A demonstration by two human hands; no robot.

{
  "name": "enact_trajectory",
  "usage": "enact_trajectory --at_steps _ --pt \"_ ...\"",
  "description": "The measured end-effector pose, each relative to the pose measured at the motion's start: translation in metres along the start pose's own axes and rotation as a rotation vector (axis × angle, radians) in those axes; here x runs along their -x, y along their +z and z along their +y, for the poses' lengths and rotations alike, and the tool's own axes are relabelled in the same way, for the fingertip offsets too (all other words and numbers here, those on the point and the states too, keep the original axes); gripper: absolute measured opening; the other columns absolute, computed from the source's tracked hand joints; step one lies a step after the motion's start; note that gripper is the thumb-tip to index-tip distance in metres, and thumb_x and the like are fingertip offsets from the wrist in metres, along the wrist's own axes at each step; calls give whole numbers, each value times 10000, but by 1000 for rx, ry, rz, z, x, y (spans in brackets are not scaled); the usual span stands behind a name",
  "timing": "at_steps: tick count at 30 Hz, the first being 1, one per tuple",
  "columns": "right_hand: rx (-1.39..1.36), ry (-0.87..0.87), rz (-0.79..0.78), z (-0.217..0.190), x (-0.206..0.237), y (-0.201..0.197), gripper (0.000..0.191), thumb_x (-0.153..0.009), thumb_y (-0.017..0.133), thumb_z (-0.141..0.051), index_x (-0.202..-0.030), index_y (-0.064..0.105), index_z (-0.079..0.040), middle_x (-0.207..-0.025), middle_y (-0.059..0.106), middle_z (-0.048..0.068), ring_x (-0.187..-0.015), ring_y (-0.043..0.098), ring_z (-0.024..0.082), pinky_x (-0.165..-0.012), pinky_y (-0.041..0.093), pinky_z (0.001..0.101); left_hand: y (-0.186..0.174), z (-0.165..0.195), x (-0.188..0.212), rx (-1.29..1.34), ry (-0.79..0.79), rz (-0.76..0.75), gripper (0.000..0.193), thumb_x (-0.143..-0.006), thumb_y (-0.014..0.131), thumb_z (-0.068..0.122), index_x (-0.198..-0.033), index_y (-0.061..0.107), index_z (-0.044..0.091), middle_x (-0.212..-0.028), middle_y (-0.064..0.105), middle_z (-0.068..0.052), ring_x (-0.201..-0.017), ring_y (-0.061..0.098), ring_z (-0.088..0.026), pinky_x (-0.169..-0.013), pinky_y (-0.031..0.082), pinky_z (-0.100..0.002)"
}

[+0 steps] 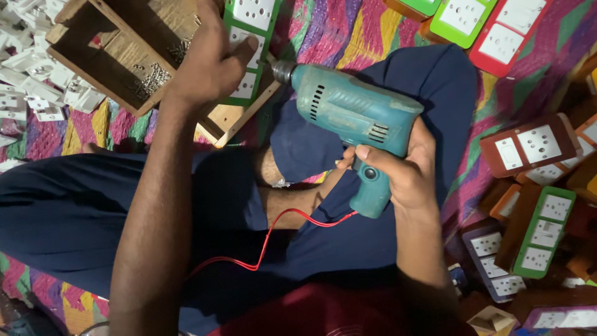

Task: The person uses a corded electric drill to drive screws into green plastic electrical socket plates. They hold each plate with one hand and operate the drill with the other, then place the finished units aside. The person repeats this process for several plates.

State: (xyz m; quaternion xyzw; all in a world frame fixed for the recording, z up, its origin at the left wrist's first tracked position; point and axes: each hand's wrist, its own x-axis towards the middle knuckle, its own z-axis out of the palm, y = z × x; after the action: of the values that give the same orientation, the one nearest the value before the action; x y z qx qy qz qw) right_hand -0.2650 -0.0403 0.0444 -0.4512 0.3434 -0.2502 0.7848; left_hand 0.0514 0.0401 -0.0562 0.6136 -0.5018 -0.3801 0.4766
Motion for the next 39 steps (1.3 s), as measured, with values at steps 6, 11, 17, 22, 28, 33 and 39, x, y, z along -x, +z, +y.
enact_trajectory --at_steps 6,11,17,22,28,33,39 --pt "-22 6 8 2 -1 0 510 -888 652 116 -1370 486 91 -1086 699 230 -861 743 277 -796 670 458 -1 0 -2 -170 -3 25 527 -1132 617 14 -1381 178 -137 -1236 688 -279 -1165 739 -334 -974 603 -418" --pt "41 -22 17 4 1 2 468 -890 662 107 -1326 495 79 -1047 697 209 -817 728 245 -769 655 418 0 -4 -3 -235 -37 43 554 -1098 635 46 -1414 215 -126 -1190 692 -286 -1103 743 -361 -929 590 -416" --pt "229 -120 -24 8 9 9 469 -917 667 121 -1336 467 59 -1046 673 159 -809 694 180 -737 615 325 2 -10 -1 -232 96 95 490 -1068 638 -17 -1360 261 -126 -1254 658 -302 -1175 708 -392 -1034 546 -458" --pt "192 -113 -27 8 8 9 473 -914 671 124 -1334 466 52 -1074 676 156 -809 696 172 -727 618 316 1 -11 -2 -185 122 74 516 -1050 606 -29 -1408 248 -129 -1275 640 -289 -1180 709 -368 -1041 560 -435" --pt "194 -104 -33 6 8 7 473 -912 670 117 -1336 469 53 -1074 674 161 -818 698 184 -734 619 328 5 -11 -5 -185 144 79 485 -1066 618 -23 -1411 287 -107 -1246 655 -289 -1147 720 -383 -998 578 -444" --pt "180 -94 -15 7 5 7 467 -918 686 97 -1327 465 44 -1071 674 165 -826 699 193 -734 631 348 6 -12 -5 -231 125 95 477 -1028 601 -33 -1362 270 -110 -1156 673 -295 -1130 709 -416 -959 562 -458" --pt "142 -93 -15 5 2 6 457 -925 694 82 -1321 470 44 -1060 680 175 -822 703 208 -724 639 367 6 -6 -8 -188 105 61 483 -1038 568 -23 -1379 236 -103 -1159 683 -291 -1086 735 -389 -953 595 -461"
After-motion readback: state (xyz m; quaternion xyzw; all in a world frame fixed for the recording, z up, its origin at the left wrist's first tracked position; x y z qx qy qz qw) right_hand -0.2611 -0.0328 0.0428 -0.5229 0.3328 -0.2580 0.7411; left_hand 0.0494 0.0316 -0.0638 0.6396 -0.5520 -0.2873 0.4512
